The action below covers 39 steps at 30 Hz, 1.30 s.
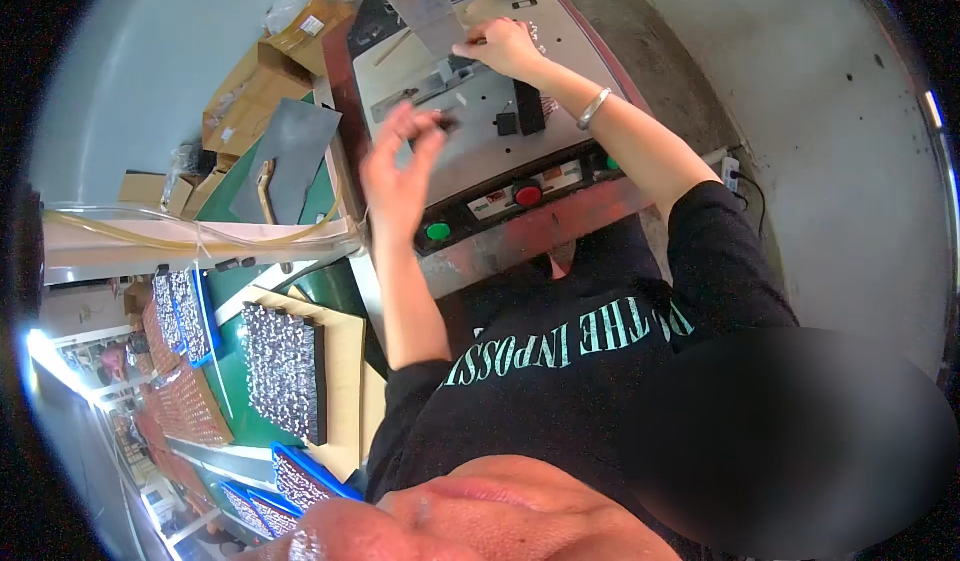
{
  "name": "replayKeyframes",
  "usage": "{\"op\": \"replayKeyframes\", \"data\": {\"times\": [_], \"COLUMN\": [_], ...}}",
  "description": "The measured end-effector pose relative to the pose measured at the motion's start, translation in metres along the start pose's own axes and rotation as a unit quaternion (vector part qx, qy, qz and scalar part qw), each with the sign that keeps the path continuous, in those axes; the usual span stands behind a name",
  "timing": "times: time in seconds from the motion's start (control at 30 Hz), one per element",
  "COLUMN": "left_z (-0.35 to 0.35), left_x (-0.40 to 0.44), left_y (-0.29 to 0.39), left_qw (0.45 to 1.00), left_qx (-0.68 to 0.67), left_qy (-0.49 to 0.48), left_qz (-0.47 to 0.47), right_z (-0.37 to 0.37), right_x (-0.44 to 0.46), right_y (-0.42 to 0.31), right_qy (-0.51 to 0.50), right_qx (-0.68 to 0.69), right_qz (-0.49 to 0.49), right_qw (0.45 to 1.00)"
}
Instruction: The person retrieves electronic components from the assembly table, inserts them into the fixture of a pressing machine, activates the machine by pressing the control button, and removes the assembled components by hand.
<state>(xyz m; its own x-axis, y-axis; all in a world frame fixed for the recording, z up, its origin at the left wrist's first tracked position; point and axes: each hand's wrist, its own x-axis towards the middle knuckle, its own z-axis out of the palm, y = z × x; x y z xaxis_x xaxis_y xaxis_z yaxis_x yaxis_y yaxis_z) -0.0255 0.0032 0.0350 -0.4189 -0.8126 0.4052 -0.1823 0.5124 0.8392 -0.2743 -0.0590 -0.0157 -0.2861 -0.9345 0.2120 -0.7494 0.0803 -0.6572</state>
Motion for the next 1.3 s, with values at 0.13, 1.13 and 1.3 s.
{"op": "replayKeyframes", "data": {"times": [0.13, 1.13, 1.3], "left_z": [0.015, -0.01, 0.007], "left_x": [-0.078, 0.011, 0.069], "left_y": [0.0, -0.057, -0.093], "left_qw": [0.991, 0.956, 0.954], "left_qx": [-0.086, 0.253, 0.275], "left_qy": [-0.072, 0.027, -0.04], "left_qz": [-0.074, 0.143, 0.112], "right_z": [0.016, -0.03, -0.037], "right_x": [0.005, -0.097, -0.091], "right_y": [0.016, -0.001, -0.002], "right_qy": [0.033, -0.076, -0.09], "right_qx": [-0.07, -0.106, -0.065], "right_qz": [-0.103, -0.304, -0.348], "right_qw": [0.992, 0.944, 0.931]}}
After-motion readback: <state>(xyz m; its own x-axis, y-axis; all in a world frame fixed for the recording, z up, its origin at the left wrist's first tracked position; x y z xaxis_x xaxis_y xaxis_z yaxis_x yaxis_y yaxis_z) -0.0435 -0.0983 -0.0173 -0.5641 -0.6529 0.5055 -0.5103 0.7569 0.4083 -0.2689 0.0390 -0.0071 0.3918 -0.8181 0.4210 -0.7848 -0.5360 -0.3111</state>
